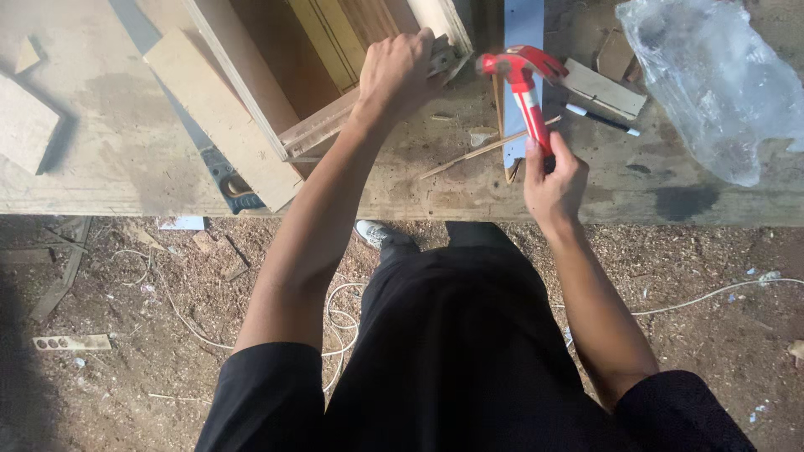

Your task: The person uses a hammer to strike and separate a wooden frame from a larger wooden box structure. They repeatedly tap along the joint to loosen the piece, then pull the frame away by hand. The person continues to hammer and pry at the remaining joints to fully detach the frame.

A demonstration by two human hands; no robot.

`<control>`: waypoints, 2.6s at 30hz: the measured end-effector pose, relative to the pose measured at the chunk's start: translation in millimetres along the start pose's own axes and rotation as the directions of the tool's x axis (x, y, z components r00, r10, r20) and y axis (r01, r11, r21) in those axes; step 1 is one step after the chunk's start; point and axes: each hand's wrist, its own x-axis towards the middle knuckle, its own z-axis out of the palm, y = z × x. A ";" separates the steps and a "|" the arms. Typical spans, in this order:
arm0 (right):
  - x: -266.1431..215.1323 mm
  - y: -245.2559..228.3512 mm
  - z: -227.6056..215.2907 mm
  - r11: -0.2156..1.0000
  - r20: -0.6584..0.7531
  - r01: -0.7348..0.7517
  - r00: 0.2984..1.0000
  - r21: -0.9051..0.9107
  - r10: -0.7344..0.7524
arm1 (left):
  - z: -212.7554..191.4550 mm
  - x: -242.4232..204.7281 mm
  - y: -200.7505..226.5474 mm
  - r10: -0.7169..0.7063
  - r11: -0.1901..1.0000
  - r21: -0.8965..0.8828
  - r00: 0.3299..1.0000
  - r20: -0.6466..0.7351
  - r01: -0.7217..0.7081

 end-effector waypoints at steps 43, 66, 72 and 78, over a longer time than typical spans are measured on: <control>-51.3 -41.1 54.3 0.246 0.426 -0.568 0.784 0.785 0.451 | -85.0 -59.4 -52.6 0.139 0.950 -0.290 0.988 0.071 -0.113; -52.9 -106.5 128.1 0.135 0.304 -0.539 0.644 0.831 0.702 | -33.4 5.4 -61.1 0.370 0.799 -0.557 0.916 0.156 -0.228; -57.6 -143.9 160.0 0.071 0.132 -0.337 0.542 0.939 0.830 | -27.5 -3.2 -69.3 0.328 0.807 -0.553 0.936 0.127 -0.208; -30.0 -184.3 193.3 0.117 0.060 -0.335 0.474 0.935 0.879 | -10.8 7.7 -74.9 0.298 0.812 -0.576 0.916 0.268 -0.095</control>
